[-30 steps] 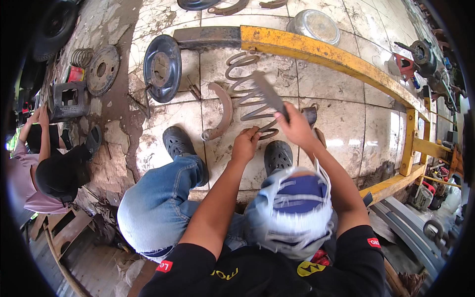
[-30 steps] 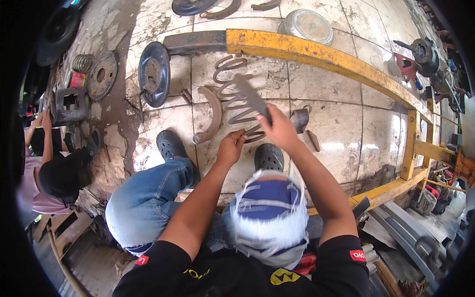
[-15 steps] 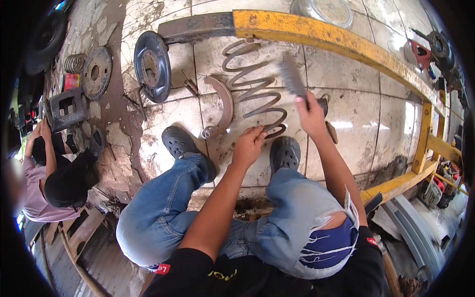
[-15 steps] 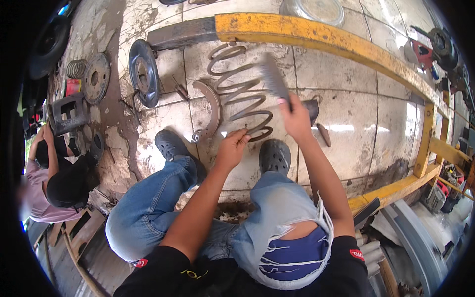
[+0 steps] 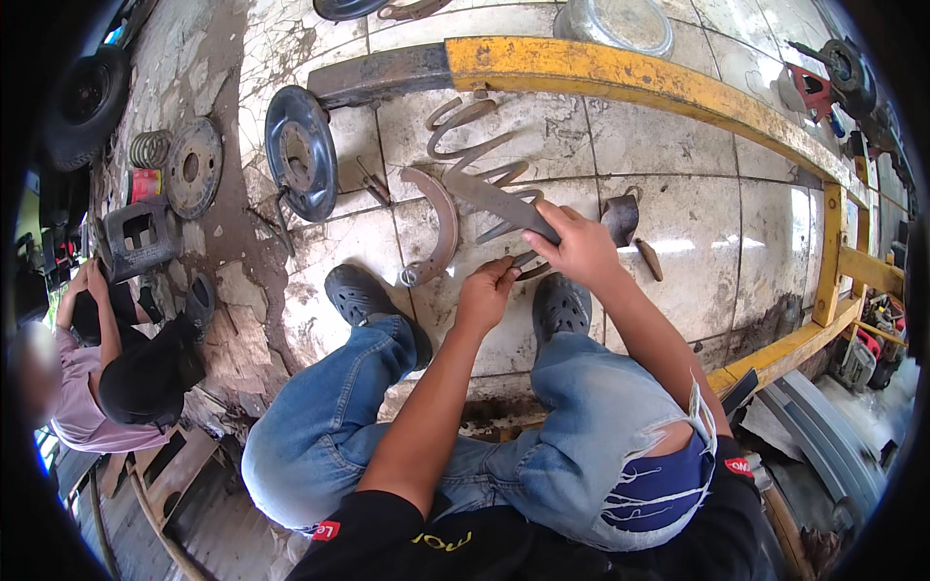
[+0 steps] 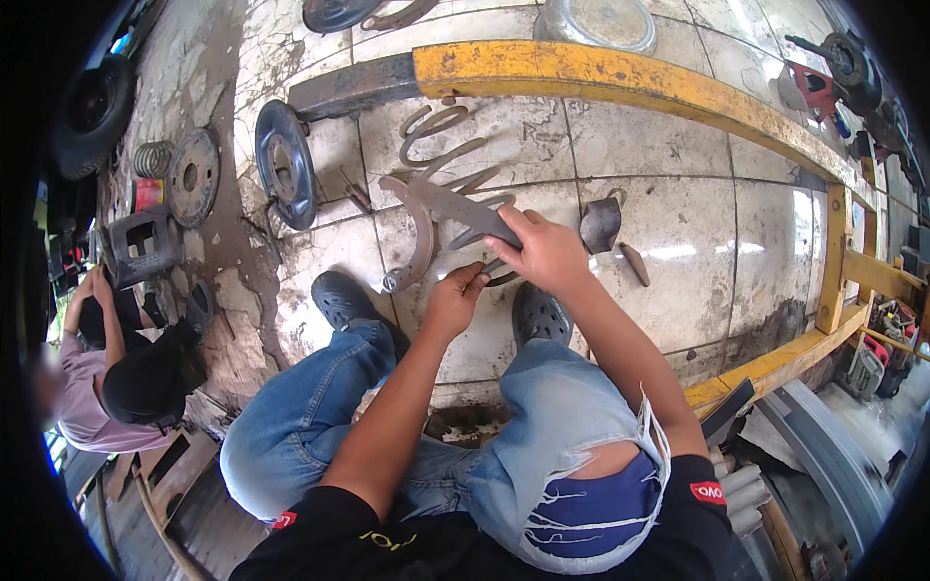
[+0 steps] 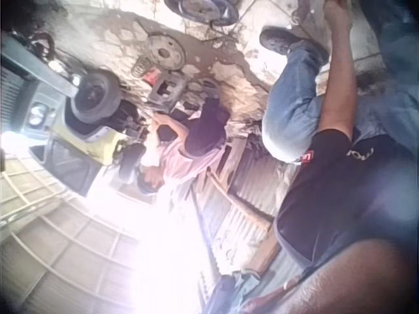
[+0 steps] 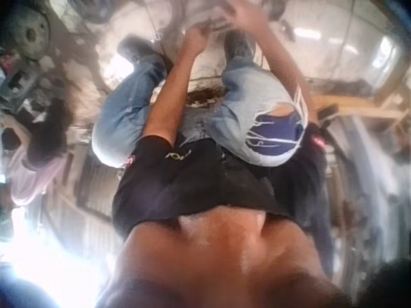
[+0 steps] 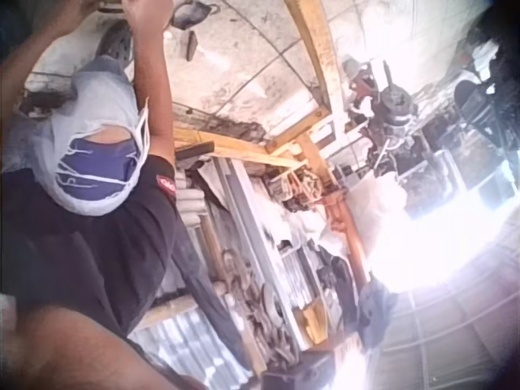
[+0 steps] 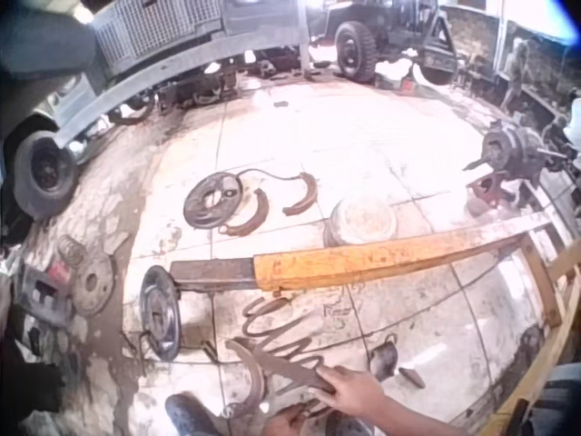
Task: The person sits on the floor and uses a wire brush to clean a metal spring and a curved metal bracket. They scrub the surfaces of both parts repeatedly, turning them over to access different sides.
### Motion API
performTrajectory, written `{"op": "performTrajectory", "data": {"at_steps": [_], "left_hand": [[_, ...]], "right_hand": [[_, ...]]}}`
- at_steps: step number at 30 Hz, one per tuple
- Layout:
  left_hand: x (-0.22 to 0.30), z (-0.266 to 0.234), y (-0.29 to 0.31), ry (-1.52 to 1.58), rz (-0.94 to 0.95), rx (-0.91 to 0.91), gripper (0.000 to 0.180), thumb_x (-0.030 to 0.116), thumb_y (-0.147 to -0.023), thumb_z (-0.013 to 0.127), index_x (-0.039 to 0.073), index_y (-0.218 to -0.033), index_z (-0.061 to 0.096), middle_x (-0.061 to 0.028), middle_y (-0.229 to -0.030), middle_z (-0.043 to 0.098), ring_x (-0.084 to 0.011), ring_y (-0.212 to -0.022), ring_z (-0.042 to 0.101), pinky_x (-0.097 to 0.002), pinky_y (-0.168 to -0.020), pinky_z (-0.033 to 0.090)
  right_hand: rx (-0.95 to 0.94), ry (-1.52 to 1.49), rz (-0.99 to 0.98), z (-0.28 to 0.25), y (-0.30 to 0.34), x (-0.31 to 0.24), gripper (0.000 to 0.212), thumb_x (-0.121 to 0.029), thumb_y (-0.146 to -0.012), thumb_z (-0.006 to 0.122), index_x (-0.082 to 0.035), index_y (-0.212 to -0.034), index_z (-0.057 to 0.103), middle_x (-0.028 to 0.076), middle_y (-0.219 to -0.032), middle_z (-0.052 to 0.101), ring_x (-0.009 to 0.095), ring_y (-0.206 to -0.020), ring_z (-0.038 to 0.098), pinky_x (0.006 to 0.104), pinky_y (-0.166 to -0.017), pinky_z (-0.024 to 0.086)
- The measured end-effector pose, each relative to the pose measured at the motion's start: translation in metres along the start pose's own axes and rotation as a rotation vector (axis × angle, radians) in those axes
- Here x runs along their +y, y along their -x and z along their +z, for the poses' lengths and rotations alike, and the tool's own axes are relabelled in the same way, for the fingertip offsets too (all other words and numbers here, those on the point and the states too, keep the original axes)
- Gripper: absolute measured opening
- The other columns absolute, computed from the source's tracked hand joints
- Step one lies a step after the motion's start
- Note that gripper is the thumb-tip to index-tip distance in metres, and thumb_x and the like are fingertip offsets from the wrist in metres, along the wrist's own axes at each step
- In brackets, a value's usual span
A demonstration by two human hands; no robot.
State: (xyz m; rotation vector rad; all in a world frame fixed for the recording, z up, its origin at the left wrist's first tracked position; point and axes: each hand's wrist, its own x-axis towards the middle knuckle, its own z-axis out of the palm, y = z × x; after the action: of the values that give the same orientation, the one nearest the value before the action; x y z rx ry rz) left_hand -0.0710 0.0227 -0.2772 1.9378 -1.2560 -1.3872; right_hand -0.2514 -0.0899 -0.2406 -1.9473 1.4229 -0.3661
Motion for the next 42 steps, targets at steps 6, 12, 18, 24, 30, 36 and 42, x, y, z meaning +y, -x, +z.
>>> {"op": "performTrajectory", "data": {"at_steps": [6,12,18,24,30,36,42], "left_hand": [[-0.006,0.004,0.003,0.053,0.037,0.054,0.041,0.031,-0.094,0.065,0.0,-0.12,0.065,-0.0188,-0.113,0.067,-0.0293,-0.104,0.065,-0.0331,-0.09,0.049],[-0.012,0.003,0.004,0.035,0.076,0.129,0.04,0.033,-0.092,0.066,-0.001,-0.114,0.067,-0.0206,-0.111,0.067,-0.0351,-0.101,0.065,-0.0374,-0.088,0.05],[-0.012,0.002,0.008,-0.005,0.081,0.12,0.042,0.035,-0.091,0.066,-0.001,-0.112,0.068,-0.0213,-0.11,0.067,-0.0358,-0.102,0.065,-0.0382,-0.089,0.05],[-0.01,-0.002,0.003,-0.026,0.025,0.033,0.044,0.037,-0.091,0.066,0.0,-0.114,0.067,-0.0208,-0.114,0.066,-0.0344,-0.105,0.065,-0.0371,-0.09,0.05],[-0.017,0.0,0.003,0.004,0.043,0.065,0.043,0.035,-0.091,0.067,0.0,-0.116,0.066,-0.0198,-0.113,0.067,-0.0328,-0.102,0.065,-0.0363,-0.09,0.05],[-0.01,-0.001,0.0,0.074,0.053,0.008,0.043,0.034,-0.092,0.067,-0.001,-0.117,0.065,-0.0194,-0.11,0.067,-0.0321,-0.099,0.065,-0.0354,-0.087,0.05],[-0.02,0.002,0.002,0.103,0.028,0.06,0.041,0.032,-0.092,0.067,-0.002,-0.115,0.066,-0.019,-0.109,0.067,-0.0313,-0.096,0.065,-0.0351,-0.085,0.05]], "right_hand": [[-0.049,0.042,0.383,-0.022,-0.016,0.071,0.048,-0.047,-0.092,0.059,-0.007,-0.119,0.06,0.02,-0.098,0.069,0.039,-0.091,0.067,0.0421,-0.078,0.053],[-0.067,0.04,-0.101,0.007,0.046,0.019,0.049,-0.045,-0.091,0.063,-0.006,-0.12,0.057,0.019,-0.096,0.069,0.041,-0.09,0.066,0.0448,-0.075,0.053],[0.038,-0.024,0.353,-0.004,0.031,0.073,0.05,-0.046,-0.093,0.057,-0.008,-0.124,0.058,0.024,-0.094,0.069,0.044,-0.09,0.066,0.0478,-0.078,0.052],[0.015,-0.039,-0.004,0.015,0.032,0.044,0.044,-0.041,-0.091,0.063,-0.007,-0.119,0.058,0.023,-0.097,0.067,0.043,-0.089,0.065,0.0459,-0.078,0.052],[0.078,-0.099,0.206,-0.013,0.015,0.045,0.044,-0.042,-0.089,0.065,-0.009,-0.117,0.057,0.019,-0.1,0.068,0.041,-0.09,0.065,0.0451,-0.076,0.053],[0.13,0.058,-0.063,0.016,0.025,0.055,0.042,-0.041,-0.088,0.066,-0.01,-0.115,0.058,0.016,-0.104,0.067,0.038,-0.092,0.066,0.0452,-0.077,0.053],[0.149,-0.131,0.176,0.0,0.033,0.056,0.048,-0.043,-0.088,0.066,-0.008,-0.121,0.058,0.019,-0.102,0.067,0.037,-0.092,0.067,0.043,-0.078,0.053]]}}
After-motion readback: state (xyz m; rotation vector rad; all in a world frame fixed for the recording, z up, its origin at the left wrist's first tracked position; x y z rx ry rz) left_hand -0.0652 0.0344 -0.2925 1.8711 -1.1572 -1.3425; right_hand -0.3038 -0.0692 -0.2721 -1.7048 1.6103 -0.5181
